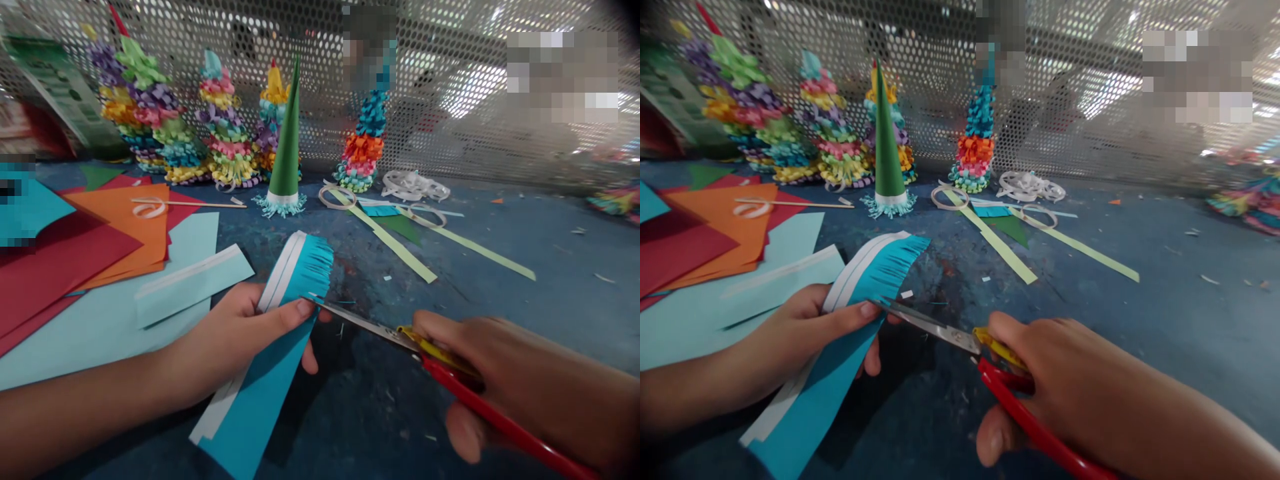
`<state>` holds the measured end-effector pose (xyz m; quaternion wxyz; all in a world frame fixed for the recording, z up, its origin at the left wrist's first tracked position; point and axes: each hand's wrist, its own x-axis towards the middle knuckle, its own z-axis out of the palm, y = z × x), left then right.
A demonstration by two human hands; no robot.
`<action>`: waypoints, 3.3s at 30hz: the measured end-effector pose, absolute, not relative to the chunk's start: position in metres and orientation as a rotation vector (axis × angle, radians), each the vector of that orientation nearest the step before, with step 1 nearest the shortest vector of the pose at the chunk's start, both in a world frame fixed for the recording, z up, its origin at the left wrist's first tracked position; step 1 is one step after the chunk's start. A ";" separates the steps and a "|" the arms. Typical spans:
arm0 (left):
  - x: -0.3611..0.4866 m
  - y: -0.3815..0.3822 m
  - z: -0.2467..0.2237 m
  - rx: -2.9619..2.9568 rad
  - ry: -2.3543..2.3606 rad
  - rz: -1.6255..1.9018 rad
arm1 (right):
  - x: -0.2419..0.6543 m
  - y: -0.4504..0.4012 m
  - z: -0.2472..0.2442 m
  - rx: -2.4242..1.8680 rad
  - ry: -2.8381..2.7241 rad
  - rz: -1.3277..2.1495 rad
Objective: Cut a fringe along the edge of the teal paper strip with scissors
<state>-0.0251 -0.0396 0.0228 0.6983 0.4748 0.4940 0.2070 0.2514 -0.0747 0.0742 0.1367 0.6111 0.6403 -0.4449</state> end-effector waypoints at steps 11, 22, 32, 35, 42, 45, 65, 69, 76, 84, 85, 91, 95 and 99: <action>-0.024 -0.041 0.025 1.047 1.122 0.450 | 0.255 -0.065 0.062 1.771 1.864 -1.306; -0.022 -0.043 0.027 1.103 1.120 0.409 | 0.255 -0.068 0.063 1.729 1.925 -1.374; -0.022 -0.044 0.032 0.997 1.133 0.430 | 0.256 -0.060 0.055 1.740 1.959 -1.377; -0.024 -0.043 0.028 1.001 1.087 0.434 | 0.255 -0.060 0.053 1.738 1.976 -1.363; -0.024 -0.043 0.027 1.034 1.076 0.430 | 0.257 -0.062 0.061 1.690 1.985 -1.308; -0.024 -0.043 0.027 1.009 1.089 0.467 | 0.257 -0.066 0.066 1.698 1.896 -1.335; -0.031 -0.036 0.009 1.162 1.073 0.457 | 0.259 -0.067 0.055 1.795 1.902 -1.245; -0.028 -0.035 0.008 1.133 1.063 0.506 | 0.257 -0.065 0.056 1.817 1.925 -1.227; -0.024 -0.036 0.016 1.117 1.067 0.566 | 0.256 -0.064 0.055 1.821 1.958 -1.153; -0.024 -0.037 0.018 1.147 1.082 0.551 | 0.257 -0.067 0.054 1.792 2.077 -1.069; -0.024 -0.037 0.019 1.143 1.082 0.542 | 0.257 -0.068 0.054 1.792 2.095 -1.043; -0.026 -0.037 0.021 1.137 1.069 0.514 | 0.259 -0.070 0.053 1.797 2.108 -1.081; -0.027 -0.038 0.019 1.158 1.092 0.498 | 0.260 -0.068 0.052 1.787 2.094 -1.106; -0.029 -0.039 0.017 1.199 1.078 0.476 | 0.261 -0.066 0.052 1.764 2.112 -1.037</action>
